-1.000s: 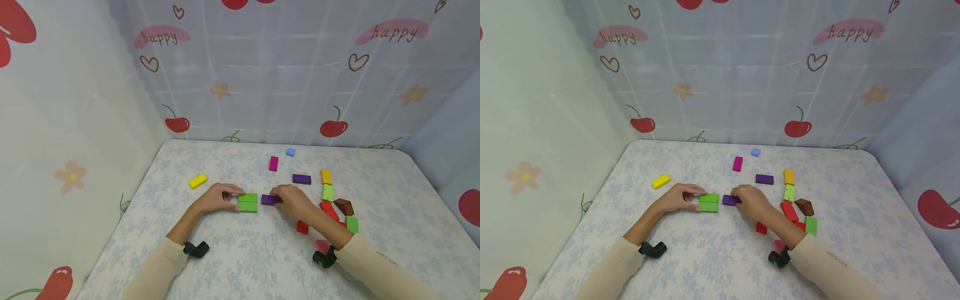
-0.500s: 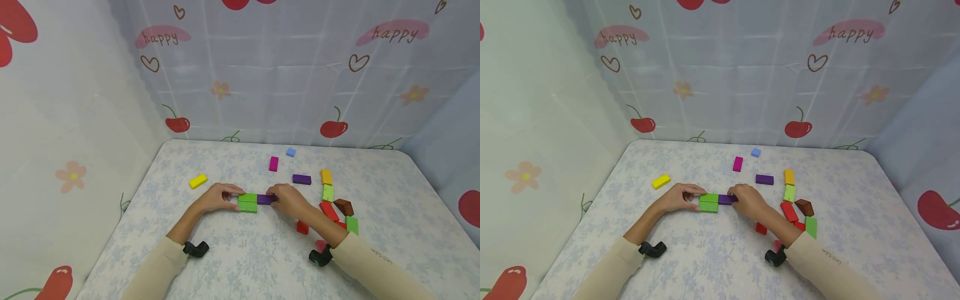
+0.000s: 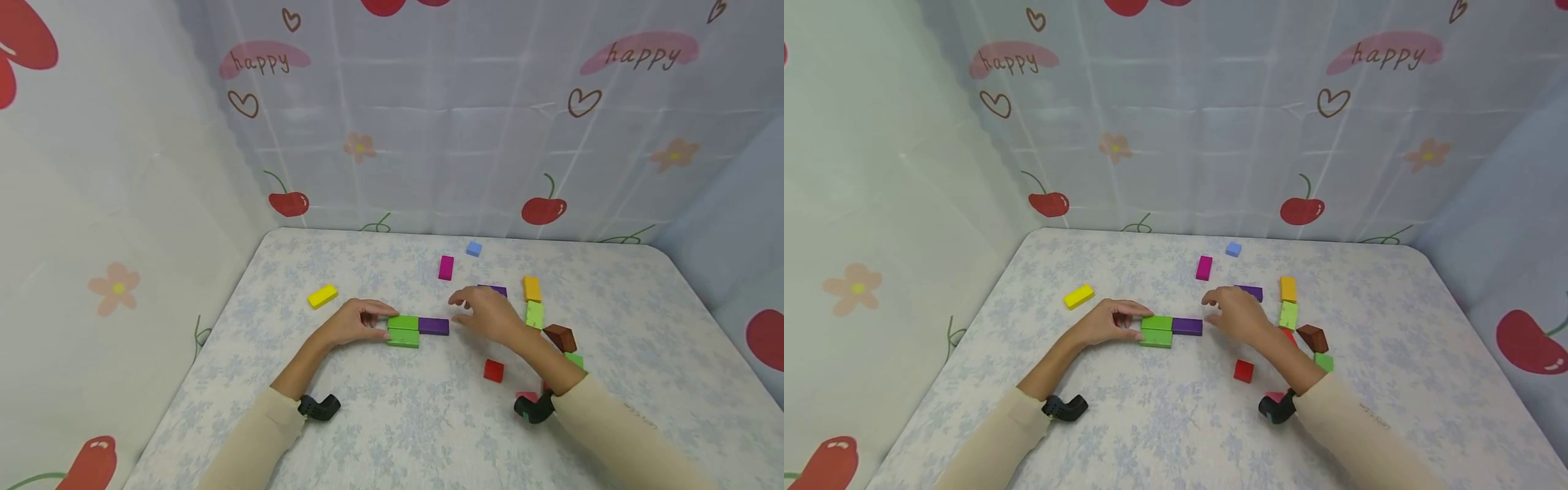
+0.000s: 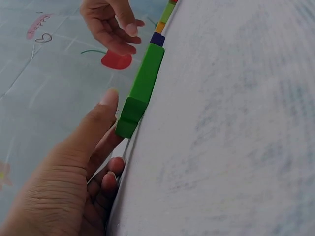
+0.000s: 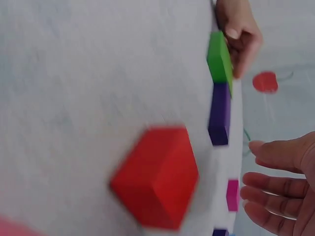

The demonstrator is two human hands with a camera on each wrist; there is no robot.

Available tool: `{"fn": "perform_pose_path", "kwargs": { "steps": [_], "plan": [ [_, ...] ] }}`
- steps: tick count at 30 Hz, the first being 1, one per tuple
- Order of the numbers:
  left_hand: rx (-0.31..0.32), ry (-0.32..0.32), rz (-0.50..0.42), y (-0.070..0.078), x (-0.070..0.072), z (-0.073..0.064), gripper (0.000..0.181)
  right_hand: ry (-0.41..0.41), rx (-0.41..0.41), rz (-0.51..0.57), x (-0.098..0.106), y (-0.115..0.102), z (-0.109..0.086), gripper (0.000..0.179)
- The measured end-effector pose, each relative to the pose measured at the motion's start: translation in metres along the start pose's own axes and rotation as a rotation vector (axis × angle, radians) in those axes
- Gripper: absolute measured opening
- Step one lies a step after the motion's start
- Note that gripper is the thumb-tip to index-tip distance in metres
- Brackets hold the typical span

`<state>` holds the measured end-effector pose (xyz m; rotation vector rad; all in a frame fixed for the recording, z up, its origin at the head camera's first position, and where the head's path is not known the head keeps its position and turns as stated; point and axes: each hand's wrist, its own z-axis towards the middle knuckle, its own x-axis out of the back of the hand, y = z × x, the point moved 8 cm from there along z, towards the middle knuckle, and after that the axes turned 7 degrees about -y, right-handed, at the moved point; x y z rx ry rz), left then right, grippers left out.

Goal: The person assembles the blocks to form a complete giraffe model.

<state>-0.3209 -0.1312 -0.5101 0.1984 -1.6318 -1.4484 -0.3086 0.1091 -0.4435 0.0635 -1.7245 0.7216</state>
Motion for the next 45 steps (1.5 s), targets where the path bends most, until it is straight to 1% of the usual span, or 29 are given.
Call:
{"fn": "perform_pose_path", "kwargs": {
  "steps": [4,7,10,12,16,21,23,28,33,40,45],
  "plan": [
    [0.0,0.041,-0.025,-0.001,0.003,-0.001,0.032,0.084,-0.008,-0.019,0.019,0.027,-0.001,0.03],
    [0.009,0.059,-0.029,-0.001,0.004,-0.002,0.031,0.123,-0.049,-0.011,0.027,0.049,-0.003,0.03],
    [0.018,0.062,-0.029,-0.002,0.005,-0.002,0.032,0.131,-0.097,-0.004,0.03,0.068,-0.006,0.031],
    [0.026,0.061,-0.027,-0.003,0.005,-0.002,0.033,0.125,-0.116,0.002,0.03,0.078,-0.008,0.032],
    [0.035,0.054,-0.041,-0.005,0.003,-0.003,0.034,0.112,-0.113,0.0,0.027,0.086,-0.01,0.032],
    [0.018,0.043,-0.066,0.018,0.003,-0.006,0.034,0.102,-0.099,-0.021,0.023,0.091,-0.009,0.03],
    [0.008,0.042,-0.072,0.028,0.004,-0.008,0.034,0.099,-0.106,-0.026,0.021,0.094,-0.008,0.03],
    [0.006,0.044,-0.087,0.027,0.004,-0.007,0.034,0.097,-0.107,-0.013,0.02,0.094,-0.006,0.028],
    [0.0,0.047,-0.08,0.028,0.004,-0.007,0.034,0.105,-0.06,0.01,0.021,0.087,-0.01,0.027],
    [-0.007,0.05,-0.066,0.028,0.006,-0.006,0.033,0.112,-0.019,0.055,0.025,0.064,-0.023,0.029],
    [-0.003,0.046,-0.065,0.03,0.006,-0.005,0.033,0.096,0.009,0.084,0.02,0.042,-0.031,0.03]
  ]
}}
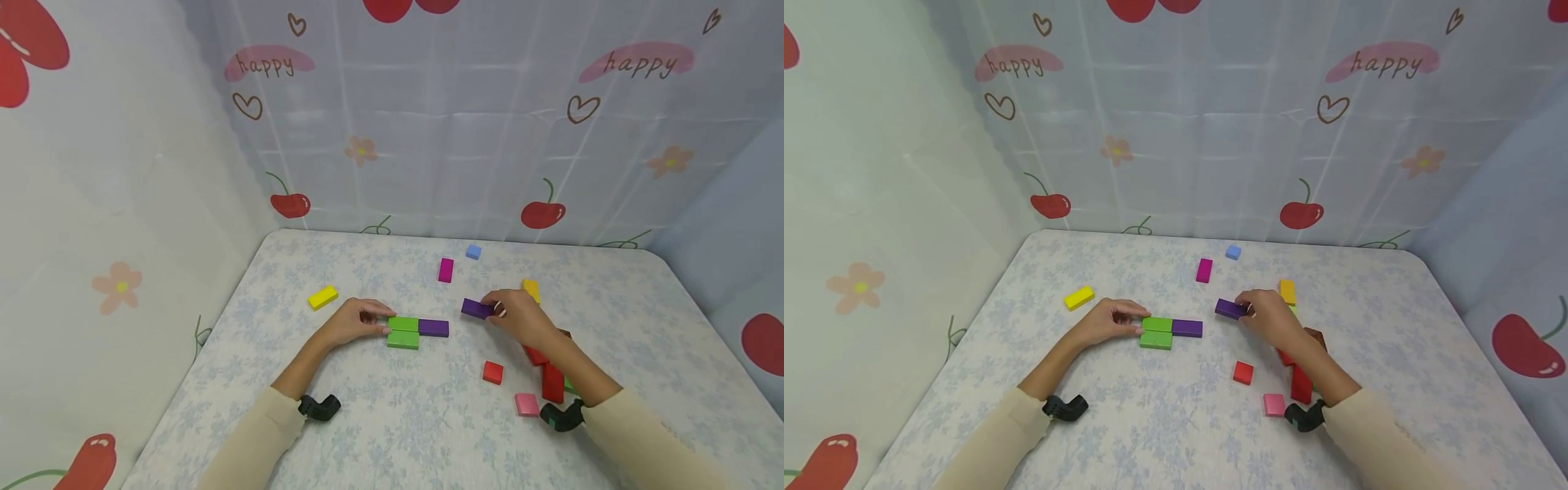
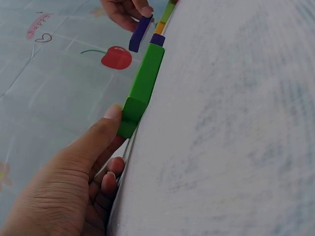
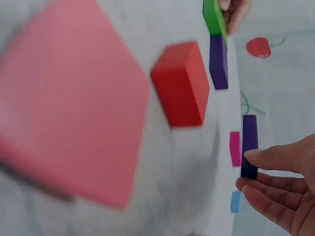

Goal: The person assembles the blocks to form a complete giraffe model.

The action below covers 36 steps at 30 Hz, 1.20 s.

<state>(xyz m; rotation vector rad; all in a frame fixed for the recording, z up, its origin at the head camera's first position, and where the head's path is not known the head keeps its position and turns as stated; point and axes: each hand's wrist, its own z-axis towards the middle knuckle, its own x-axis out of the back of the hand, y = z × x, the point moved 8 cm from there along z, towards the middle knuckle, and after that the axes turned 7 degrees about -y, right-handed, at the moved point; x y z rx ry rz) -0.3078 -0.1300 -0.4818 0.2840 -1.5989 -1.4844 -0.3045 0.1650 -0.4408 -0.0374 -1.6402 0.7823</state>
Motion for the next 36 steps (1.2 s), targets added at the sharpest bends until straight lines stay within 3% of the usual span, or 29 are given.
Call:
{"fn": "perform_pose_path", "kwargs": {
  "steps": [5,12,17,28,36],
  "plan": [
    [0.009,-0.01,0.006,0.001,-0.001,0.001,0.033,-0.026,0.031,0.014,-0.012,-0.02,-0.009,0.029],
    [0.026,-0.013,0.026,-0.032,-0.004,0.006,0.034,-0.058,0.056,0.045,-0.027,-0.041,-0.021,0.028],
    [0.03,0.002,0.019,-0.037,-0.003,0.006,0.034,-0.078,0.076,0.049,-0.038,-0.054,-0.025,0.028],
    [0.023,0.007,0.024,-0.036,-0.002,0.006,0.033,-0.071,-0.06,0.018,-0.064,-0.06,-0.021,0.03],
    [0.031,0.007,0.039,-0.034,-0.002,0.005,0.033,-0.003,-0.101,-0.041,-0.06,-0.067,-0.026,0.029]
  ]
}}
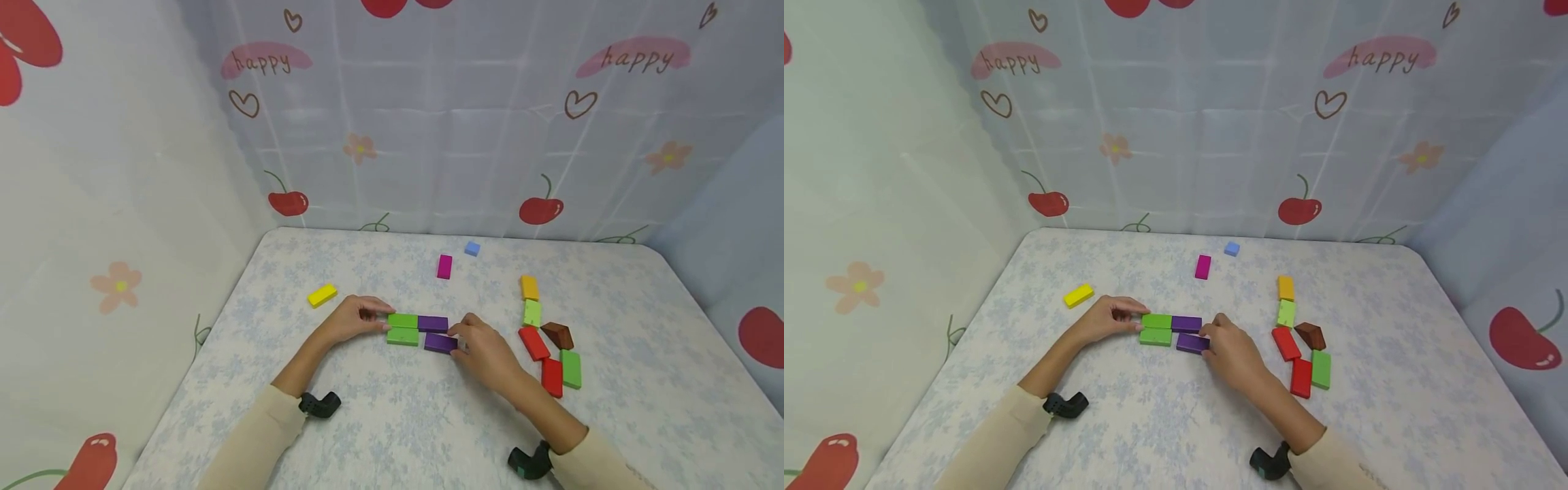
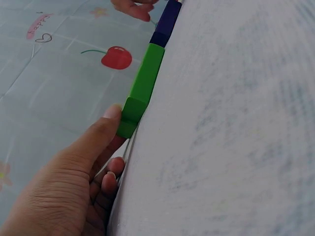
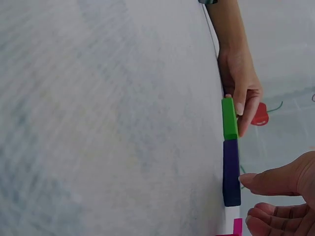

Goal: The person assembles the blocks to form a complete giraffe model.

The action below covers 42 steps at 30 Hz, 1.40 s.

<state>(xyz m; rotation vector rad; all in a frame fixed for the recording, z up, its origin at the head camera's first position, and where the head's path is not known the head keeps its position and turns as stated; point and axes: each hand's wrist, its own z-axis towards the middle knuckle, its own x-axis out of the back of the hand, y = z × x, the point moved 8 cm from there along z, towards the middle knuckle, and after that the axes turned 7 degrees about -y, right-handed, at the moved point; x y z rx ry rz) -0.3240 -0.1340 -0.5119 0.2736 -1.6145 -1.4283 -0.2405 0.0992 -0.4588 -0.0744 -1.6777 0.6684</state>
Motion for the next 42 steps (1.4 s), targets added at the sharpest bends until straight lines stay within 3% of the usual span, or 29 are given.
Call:
{"fn": "perform_pose_path", "kwargs": {
  "steps": [7,19,42],
  "plan": [
    [-0.033,0.005,-0.024,0.033,0.003,-0.007,0.033,0.021,0.011,-0.013,-0.001,-0.006,-0.001,0.026],
    [-0.042,-0.006,-0.047,0.032,0.002,-0.003,0.033,0.018,0.032,0.026,-0.003,-0.006,0.011,0.021],
    [-0.038,0.005,-0.034,0.034,0.003,-0.004,0.032,0.044,0.027,-0.006,-0.003,-0.004,0.016,0.021]
  ]
}}
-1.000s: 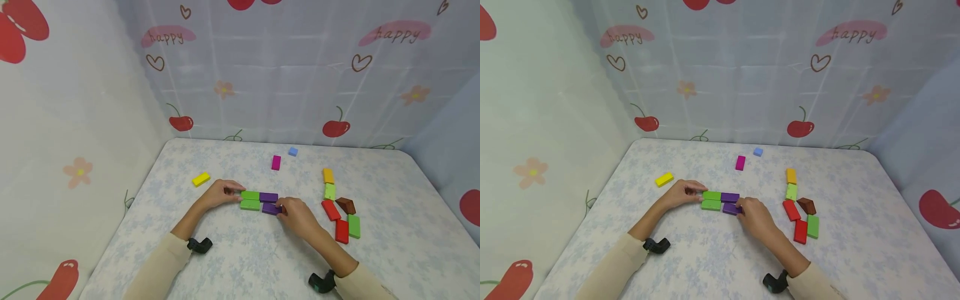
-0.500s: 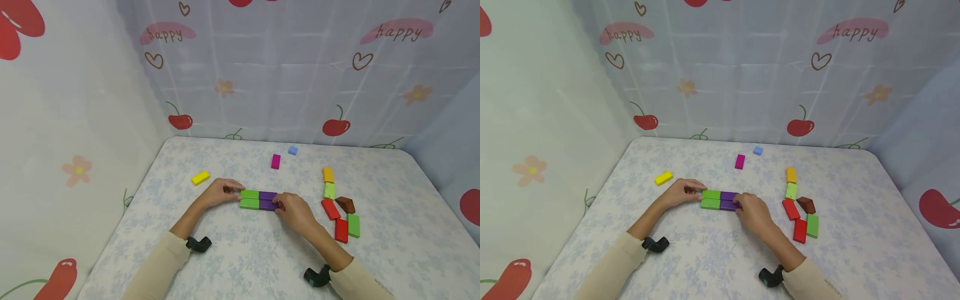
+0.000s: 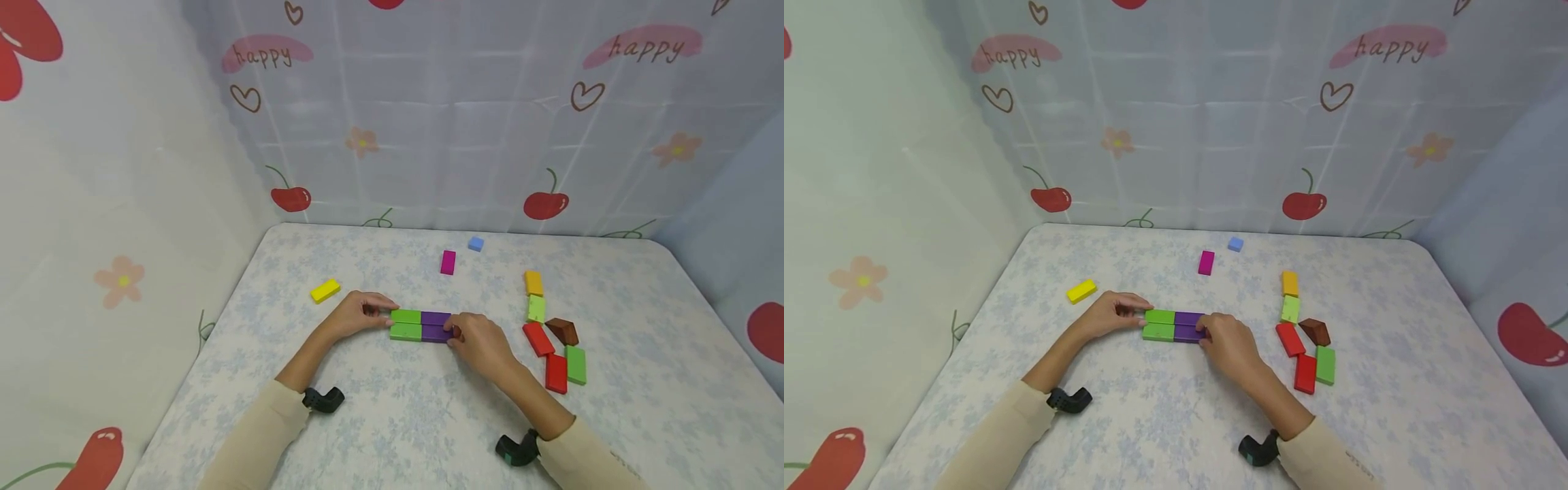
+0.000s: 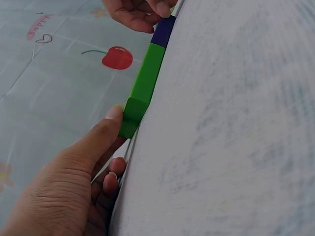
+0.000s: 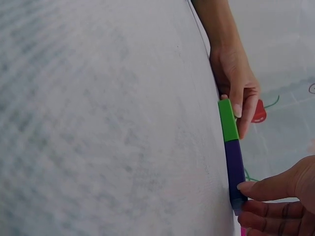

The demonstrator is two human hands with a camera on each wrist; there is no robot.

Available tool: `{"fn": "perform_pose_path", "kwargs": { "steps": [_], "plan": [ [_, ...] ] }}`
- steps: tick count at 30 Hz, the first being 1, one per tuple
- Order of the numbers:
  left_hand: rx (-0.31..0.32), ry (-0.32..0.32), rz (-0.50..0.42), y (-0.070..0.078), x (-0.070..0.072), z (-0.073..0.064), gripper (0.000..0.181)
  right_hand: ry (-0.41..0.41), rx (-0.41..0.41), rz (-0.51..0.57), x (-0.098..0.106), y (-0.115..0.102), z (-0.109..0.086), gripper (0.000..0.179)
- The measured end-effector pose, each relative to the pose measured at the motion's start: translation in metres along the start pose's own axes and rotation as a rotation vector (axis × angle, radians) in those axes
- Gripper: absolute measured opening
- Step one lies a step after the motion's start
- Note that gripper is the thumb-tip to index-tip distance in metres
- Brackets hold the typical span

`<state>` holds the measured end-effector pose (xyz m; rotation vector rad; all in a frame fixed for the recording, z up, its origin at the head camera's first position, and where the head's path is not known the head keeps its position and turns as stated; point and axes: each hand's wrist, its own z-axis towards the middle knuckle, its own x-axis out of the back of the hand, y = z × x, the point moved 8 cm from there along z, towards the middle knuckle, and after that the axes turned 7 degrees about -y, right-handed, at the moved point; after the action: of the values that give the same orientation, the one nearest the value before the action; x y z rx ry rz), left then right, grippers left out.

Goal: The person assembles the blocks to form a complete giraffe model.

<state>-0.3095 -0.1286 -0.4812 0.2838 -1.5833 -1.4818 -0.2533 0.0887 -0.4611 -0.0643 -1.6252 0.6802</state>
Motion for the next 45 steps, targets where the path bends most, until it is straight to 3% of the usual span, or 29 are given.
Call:
{"fn": "perform_pose_path", "kwargs": {
  "steps": [10,22,29,32,37,45],
  "plan": [
    [0.003,-0.001,0.008,-0.002,0.0,0.002,0.032,-0.019,-0.026,-0.018,0.008,0.002,-0.001,0.022],
    [-0.035,-0.016,0.0,0.004,0.002,0.001,0.03,0.093,0.005,-0.018,0.069,0.02,-0.016,0.025],
    [-0.003,-0.007,0.025,-0.029,0.002,0.003,0.032,0.126,-0.03,-0.027,0.093,0.041,-0.038,0.026],
    [-0.005,0.004,0.026,-0.032,0.003,0.003,0.033,0.139,-0.043,-0.025,0.1,0.052,-0.046,0.027],
    [-0.008,0.005,0.012,-0.031,0.003,0.003,0.032,0.122,-0.084,-0.015,0.103,0.072,-0.056,0.031],
    [0.007,-0.001,0.017,-0.034,0.0,0.004,0.031,0.064,-0.161,-0.023,0.088,0.096,-0.066,0.034]
  ]
}}
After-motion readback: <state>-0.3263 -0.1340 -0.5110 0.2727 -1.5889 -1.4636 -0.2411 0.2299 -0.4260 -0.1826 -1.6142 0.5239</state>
